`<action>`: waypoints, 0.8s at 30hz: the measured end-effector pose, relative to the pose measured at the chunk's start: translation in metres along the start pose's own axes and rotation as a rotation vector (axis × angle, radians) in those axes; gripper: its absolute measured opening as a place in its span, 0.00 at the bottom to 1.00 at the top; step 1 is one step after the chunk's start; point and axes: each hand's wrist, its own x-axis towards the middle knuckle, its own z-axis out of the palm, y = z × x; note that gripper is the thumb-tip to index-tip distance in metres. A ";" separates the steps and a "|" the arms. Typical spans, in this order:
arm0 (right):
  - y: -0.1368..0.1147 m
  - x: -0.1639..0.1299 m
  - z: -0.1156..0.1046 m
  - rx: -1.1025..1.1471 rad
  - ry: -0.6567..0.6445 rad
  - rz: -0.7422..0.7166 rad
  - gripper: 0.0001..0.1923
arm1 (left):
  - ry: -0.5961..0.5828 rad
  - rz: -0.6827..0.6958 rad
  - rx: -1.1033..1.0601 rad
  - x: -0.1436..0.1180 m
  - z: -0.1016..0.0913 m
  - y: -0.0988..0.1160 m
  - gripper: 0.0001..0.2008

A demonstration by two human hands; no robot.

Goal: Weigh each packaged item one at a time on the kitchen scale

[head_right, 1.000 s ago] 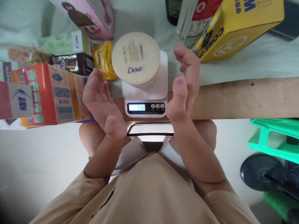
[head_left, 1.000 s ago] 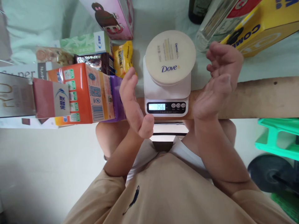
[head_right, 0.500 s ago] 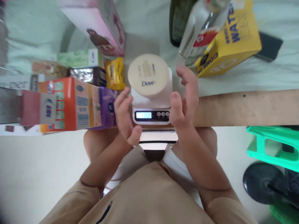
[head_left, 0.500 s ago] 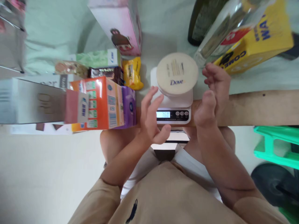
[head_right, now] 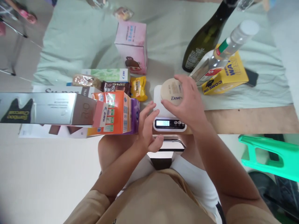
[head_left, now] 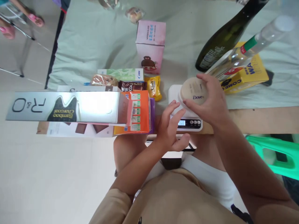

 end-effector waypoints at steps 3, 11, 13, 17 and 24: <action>-0.003 0.003 -0.006 -0.055 -0.023 0.000 0.39 | 0.032 -0.018 -0.026 0.001 -0.004 0.001 0.33; -0.013 0.019 -0.020 -0.089 -0.124 0.041 0.36 | 0.050 -0.028 -0.147 0.003 -0.005 0.008 0.34; -0.011 0.026 -0.024 -0.081 -0.138 0.082 0.36 | 0.061 -0.047 -0.171 0.003 -0.005 0.009 0.34; -0.025 0.057 -0.040 -0.035 -0.106 0.108 0.37 | 0.061 -0.070 -0.212 0.002 -0.003 0.013 0.35; -0.140 0.166 -0.028 0.004 -0.151 -0.093 0.35 | 0.061 -0.075 -0.227 0.000 0.001 0.015 0.35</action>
